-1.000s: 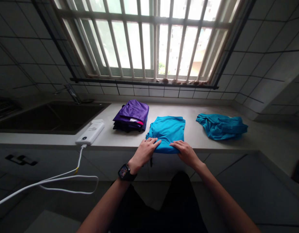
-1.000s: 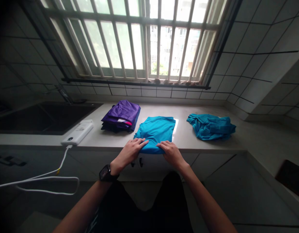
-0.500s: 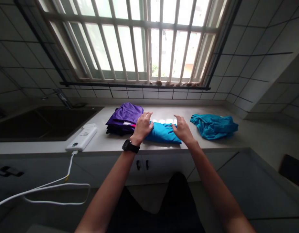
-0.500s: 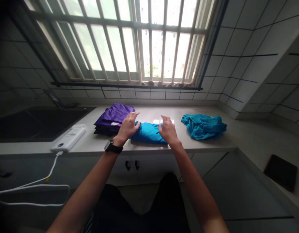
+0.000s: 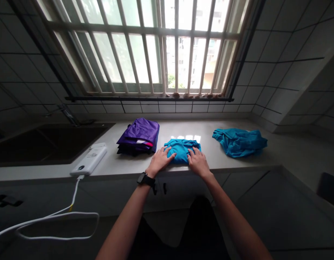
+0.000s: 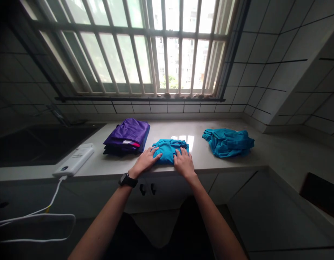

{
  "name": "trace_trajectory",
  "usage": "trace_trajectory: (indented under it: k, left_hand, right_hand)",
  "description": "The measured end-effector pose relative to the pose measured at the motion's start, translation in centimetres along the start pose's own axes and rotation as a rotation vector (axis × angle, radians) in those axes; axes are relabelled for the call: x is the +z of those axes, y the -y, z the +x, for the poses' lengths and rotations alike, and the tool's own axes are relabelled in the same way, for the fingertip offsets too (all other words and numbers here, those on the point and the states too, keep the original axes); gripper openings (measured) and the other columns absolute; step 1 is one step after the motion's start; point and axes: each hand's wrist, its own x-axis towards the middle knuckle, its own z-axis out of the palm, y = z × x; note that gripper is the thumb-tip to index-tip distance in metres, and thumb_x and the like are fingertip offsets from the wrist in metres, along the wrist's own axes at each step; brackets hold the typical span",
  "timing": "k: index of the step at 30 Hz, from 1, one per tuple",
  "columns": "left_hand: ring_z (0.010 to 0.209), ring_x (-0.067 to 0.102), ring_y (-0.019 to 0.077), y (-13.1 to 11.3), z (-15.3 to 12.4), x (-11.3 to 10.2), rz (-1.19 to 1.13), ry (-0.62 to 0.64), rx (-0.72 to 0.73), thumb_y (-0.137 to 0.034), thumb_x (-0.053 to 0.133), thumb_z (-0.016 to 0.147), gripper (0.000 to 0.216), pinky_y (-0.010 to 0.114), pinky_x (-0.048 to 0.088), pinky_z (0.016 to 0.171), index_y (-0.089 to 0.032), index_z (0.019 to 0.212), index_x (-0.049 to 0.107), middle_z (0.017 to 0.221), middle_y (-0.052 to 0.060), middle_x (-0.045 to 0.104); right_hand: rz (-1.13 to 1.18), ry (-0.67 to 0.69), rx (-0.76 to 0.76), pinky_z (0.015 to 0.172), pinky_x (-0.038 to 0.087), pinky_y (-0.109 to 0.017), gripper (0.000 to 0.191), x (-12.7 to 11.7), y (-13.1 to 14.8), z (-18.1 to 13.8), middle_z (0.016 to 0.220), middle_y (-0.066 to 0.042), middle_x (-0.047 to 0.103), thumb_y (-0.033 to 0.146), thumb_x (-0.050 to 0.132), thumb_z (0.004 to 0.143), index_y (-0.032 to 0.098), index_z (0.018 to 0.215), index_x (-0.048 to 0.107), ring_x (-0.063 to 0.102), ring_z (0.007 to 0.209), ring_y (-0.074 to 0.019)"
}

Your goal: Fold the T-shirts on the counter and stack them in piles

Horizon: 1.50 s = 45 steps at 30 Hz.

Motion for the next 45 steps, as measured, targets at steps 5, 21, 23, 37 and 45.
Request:
trace_trajectory:
  k: [5, 21, 23, 37, 45]
  left_hand:
    - [0.144, 0.053, 0.0305, -1.5, -1.9, -1.3, 0.034, 0.071, -0.069, -0.058, 0.047, 0.104, 0.060, 0.044, 0.041, 0.120, -0.019, 0.148, 0.058, 0.154, 0.018, 0.058]
    - [0.142, 0.053, 0.0324, -2.3, -4.9, -2.0, -0.106, -0.032, -0.154, -0.070, 0.061, 0.092, 0.072, 0.046, 0.042, 0.120, -0.023, 0.147, 0.057, 0.153, 0.013, 0.058]
    - [0.143, 0.053, 0.0327, -2.4, -5.0, -1.9, -0.132, -0.037, -0.159, -0.069, 0.062, 0.092, 0.071, 0.046, 0.041, 0.121, -0.023, 0.146, 0.058, 0.153, 0.013, 0.058]
    - [0.121, 0.068, 0.0331, -3.1, -3.9, -3.5, -0.424, -0.091, -0.284, -0.044, 0.088, 0.072, 0.079, 0.043, 0.053, 0.104, -0.019, 0.141, 0.058, 0.130, 0.017, 0.068]
    - [0.088, 0.074, 0.0238, -3.9, 2.0, -7.8, -0.819, -0.021, -0.347, -0.028, 0.080, 0.077, 0.035, 0.034, 0.062, 0.077, -0.016, 0.108, 0.070, 0.094, 0.008, 0.076]
  right_hand:
    - [0.062, -0.037, -0.028, 0.121, 0.039, -0.046, 0.044, -0.1, -0.1, -0.4, 0.156, -0.017, 0.056, 0.027, 0.042, 0.106, 0.016, 0.143, 0.063, 0.050, 0.146, -0.0292]
    - [0.414, -0.271, 0.159, 0.109, 0.051, -0.051, 0.062, 2.1, -1.9, 0.6, 0.138, -0.021, 0.065, 0.036, 0.056, 0.094, 0.012, 0.151, 0.048, 0.063, 0.127, -0.0352]
    - [0.421, -0.261, 0.122, 0.108, 0.052, -0.050, 0.061, 2.0, -2.0, 0.5, 0.136, -0.020, 0.067, 0.035, 0.058, 0.093, 0.012, 0.149, 0.050, 0.064, 0.125, -0.0345]
    - [0.513, -0.317, 0.196, 0.105, 0.051, -0.048, 0.045, 1.1, -0.9, 0.0, 0.131, -0.019, 0.067, 0.034, 0.038, 0.100, 0.014, 0.131, 0.063, 0.064, 0.120, -0.0321]
    - [0.621, -0.372, 0.290, 0.102, 0.052, -0.048, 0.046, 1.1, -1.1, 0.3, 0.130, -0.018, 0.064, 0.041, 0.037, 0.098, 0.017, 0.129, 0.061, 0.064, 0.117, -0.0323]
